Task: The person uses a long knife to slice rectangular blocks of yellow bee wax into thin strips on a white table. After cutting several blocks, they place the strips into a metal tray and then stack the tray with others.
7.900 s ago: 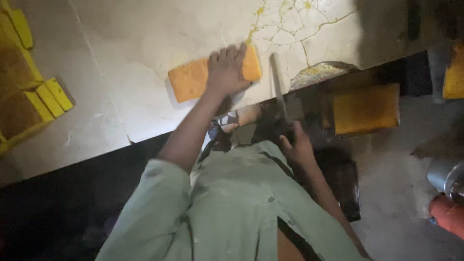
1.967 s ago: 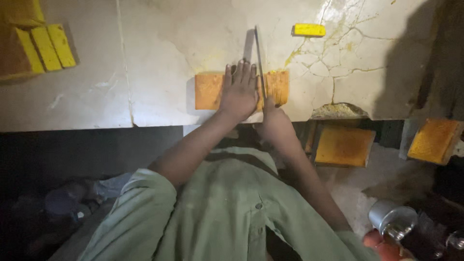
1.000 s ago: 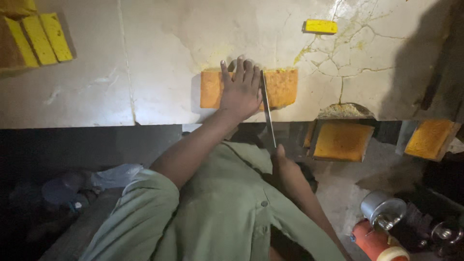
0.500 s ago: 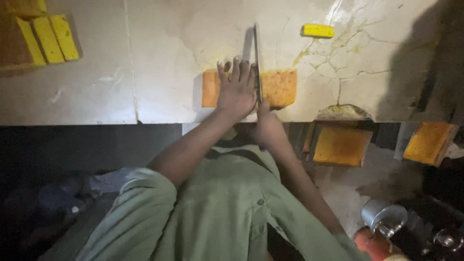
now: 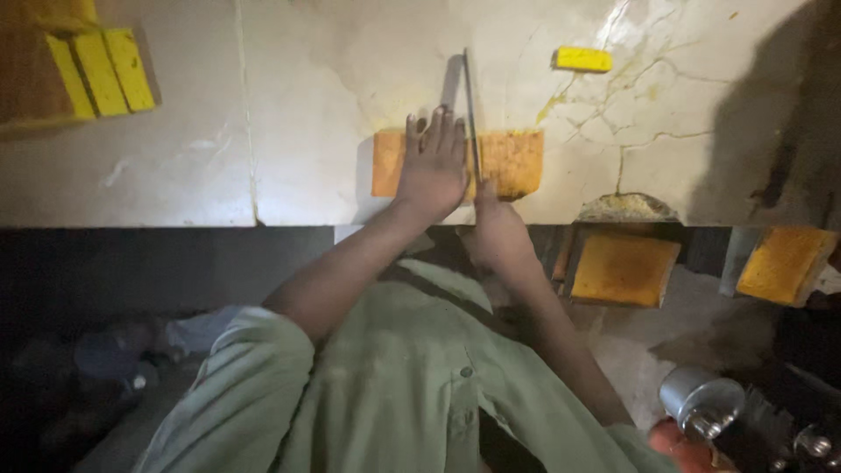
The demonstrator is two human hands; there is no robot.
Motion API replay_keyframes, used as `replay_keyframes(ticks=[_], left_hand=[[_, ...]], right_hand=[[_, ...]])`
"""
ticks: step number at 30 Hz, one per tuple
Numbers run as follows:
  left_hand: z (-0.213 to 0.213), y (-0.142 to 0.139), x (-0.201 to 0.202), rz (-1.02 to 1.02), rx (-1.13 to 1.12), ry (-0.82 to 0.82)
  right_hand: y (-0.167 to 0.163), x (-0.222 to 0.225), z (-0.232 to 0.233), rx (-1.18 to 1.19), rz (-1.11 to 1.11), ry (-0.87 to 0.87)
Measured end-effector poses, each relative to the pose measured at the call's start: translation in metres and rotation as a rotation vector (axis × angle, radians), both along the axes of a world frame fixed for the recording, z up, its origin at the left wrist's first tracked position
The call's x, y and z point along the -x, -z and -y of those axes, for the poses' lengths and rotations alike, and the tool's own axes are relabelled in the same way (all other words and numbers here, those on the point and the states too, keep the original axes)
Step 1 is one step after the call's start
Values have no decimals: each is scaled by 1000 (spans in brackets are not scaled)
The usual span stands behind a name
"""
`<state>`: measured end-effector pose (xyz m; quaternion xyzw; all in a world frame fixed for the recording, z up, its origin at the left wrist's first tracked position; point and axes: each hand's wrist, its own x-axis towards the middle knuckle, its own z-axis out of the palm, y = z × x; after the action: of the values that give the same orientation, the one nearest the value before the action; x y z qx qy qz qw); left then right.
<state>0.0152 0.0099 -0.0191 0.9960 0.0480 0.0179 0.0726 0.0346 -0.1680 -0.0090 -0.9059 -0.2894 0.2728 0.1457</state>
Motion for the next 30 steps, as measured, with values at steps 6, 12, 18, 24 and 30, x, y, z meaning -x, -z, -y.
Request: replay_keyframes(ticks=[6,12,18,24,30], left_hand=[[-5,-8,4,-10,107,-65],[-6,-10,4,-77,52,-22],[-9,-6,8,67,31,-22],[-15,-12,13,61,143,-61],[-15,-13,9,-76,141,-55]], right_hand=[[-70,30,-12,10,-416,511],[-51,83,59,94,-279,67],[8,21,7,114,-82,6],[-47,17,-24,173,-172,60],[-55,93,64,-37,-203,-91]])
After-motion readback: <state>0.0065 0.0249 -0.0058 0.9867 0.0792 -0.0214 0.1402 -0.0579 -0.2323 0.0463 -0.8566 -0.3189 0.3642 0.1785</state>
